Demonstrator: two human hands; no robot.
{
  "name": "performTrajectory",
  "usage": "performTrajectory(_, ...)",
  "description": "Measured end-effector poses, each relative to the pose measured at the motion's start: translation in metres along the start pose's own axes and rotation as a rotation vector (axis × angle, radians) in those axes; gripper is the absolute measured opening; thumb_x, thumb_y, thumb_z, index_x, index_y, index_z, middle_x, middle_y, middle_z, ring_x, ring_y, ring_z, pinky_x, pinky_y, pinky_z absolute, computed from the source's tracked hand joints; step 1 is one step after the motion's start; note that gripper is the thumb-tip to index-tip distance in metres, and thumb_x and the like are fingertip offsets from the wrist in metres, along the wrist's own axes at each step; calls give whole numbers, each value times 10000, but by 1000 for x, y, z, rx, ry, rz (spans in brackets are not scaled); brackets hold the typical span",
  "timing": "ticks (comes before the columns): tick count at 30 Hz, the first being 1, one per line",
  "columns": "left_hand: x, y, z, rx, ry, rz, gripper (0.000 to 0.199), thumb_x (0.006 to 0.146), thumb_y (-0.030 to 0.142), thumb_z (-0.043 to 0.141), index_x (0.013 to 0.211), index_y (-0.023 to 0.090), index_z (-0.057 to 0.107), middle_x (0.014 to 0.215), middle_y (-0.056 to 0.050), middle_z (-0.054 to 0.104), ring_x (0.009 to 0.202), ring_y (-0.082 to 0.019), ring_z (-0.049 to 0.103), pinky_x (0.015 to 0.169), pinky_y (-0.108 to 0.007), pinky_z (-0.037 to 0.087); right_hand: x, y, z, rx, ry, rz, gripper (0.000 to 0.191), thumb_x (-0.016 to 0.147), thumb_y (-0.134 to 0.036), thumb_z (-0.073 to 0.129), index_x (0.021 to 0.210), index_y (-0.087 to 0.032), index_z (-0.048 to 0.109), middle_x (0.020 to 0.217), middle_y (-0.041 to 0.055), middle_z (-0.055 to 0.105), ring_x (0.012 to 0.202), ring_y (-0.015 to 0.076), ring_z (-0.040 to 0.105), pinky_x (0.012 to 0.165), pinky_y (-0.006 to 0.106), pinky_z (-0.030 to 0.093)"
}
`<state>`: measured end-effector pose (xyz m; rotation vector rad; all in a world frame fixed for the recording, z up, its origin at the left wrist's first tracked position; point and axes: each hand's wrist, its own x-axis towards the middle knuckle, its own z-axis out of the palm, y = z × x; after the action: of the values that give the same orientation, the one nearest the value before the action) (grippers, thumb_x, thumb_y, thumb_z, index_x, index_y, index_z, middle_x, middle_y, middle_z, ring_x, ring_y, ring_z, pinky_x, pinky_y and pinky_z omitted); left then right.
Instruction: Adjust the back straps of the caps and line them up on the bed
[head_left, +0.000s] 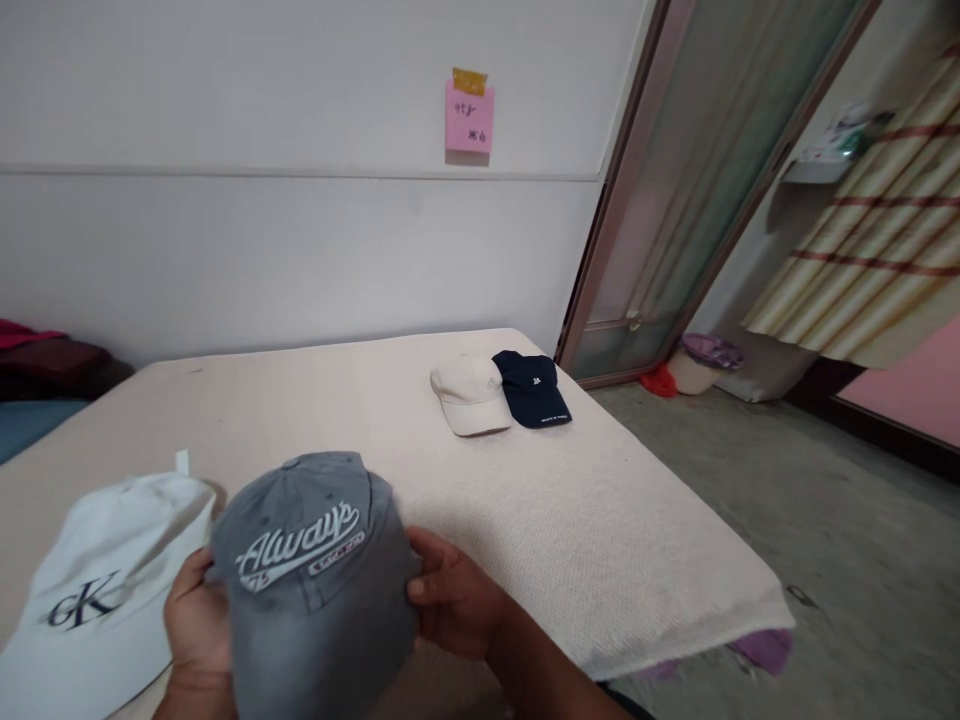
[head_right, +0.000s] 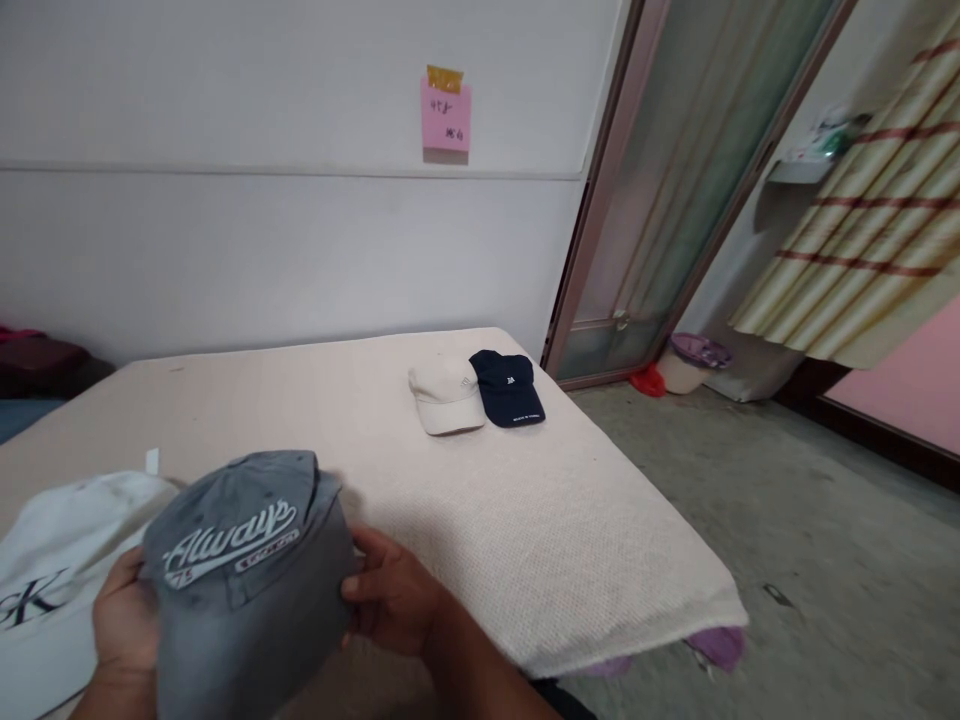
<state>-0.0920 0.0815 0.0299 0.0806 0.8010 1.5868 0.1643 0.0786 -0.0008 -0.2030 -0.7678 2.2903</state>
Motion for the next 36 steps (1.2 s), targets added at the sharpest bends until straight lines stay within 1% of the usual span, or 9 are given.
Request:
performTrajectory(5,-11,-25,16,12,-144,-211,225,758,315,537,812,187,714,751,-86,757,884,-285,687,809,-385,535,10,-14,-6,-82,142,-184,504,715,-238,671,1197,-175,539,850,25,615,564,86,512,477,181,395)
performTrajectory(9,-16,-46,26,78,-237,-210,190,746,110,545,804,140,723,803,-97,759,783,-243,707,745,-320,561,14,-26,-8,-90,218,-248,499,727,-284,658,1199,-175,538,845,24,596,584,92,478,485,178,369)
performTrajectory(12,-19,-56,30,159,-270,-204,207,750,54,571,860,148,719,879,-79,756,772,-214,705,703,-286,572,15,-31,-7,-85,232,-265,507,721,-285,653,1202,-179,533,887,33,603,608,100,487,504,184,374)
performTrajectory(16,-22,-63,31,215,-266,-179,166,745,77,627,865,153,711,878,-63,754,733,-190,699,639,-251,578,17,-34,-3,-93,235,-301,477,740,-305,625,1190,-170,543,1063,79,602,814,155,552,666,228,436)
performTrajectory(18,-22,-64,32,213,-254,-148,162,740,76,631,862,154,704,843,-53,753,676,-178,693,570,-236,575,18,-33,-2,-88,237,-306,459,757,-310,606,1190,-170,543,1081,82,596,841,161,554,698,241,442)
performTrajectory(22,-21,-67,35,168,-206,-108,192,750,59,606,903,152,677,814,-33,746,643,-162,686,585,-245,581,21,-29,-5,-63,266,-303,363,800,-304,574,1138,-173,564,941,45,597,718,121,528,620,216,435)
performTrajectory(25,-22,-70,38,141,-177,-99,213,754,41,579,918,152,657,804,-26,742,624,-154,682,523,-222,567,24,-24,-7,-11,299,-314,288,827,-306,562,1085,-181,574,831,13,580,645,98,506,544,190,414)
performTrajectory(31,-25,-76,40,146,-163,-148,142,753,62,583,863,141,625,697,-21,712,513,-129,628,406,-195,499,26,-13,-9,30,298,-299,230,849,-333,549,991,-155,576,704,-3,585,548,90,533,488,190,416)
performTrajectory(36,-23,-78,36,148,-178,-187,119,749,100,614,858,143,601,650,-8,662,474,-104,573,399,-191,471,28,-8,-7,74,312,-303,227,835,-339,580,947,-141,580,693,-2,610,490,74,540,473,184,427)
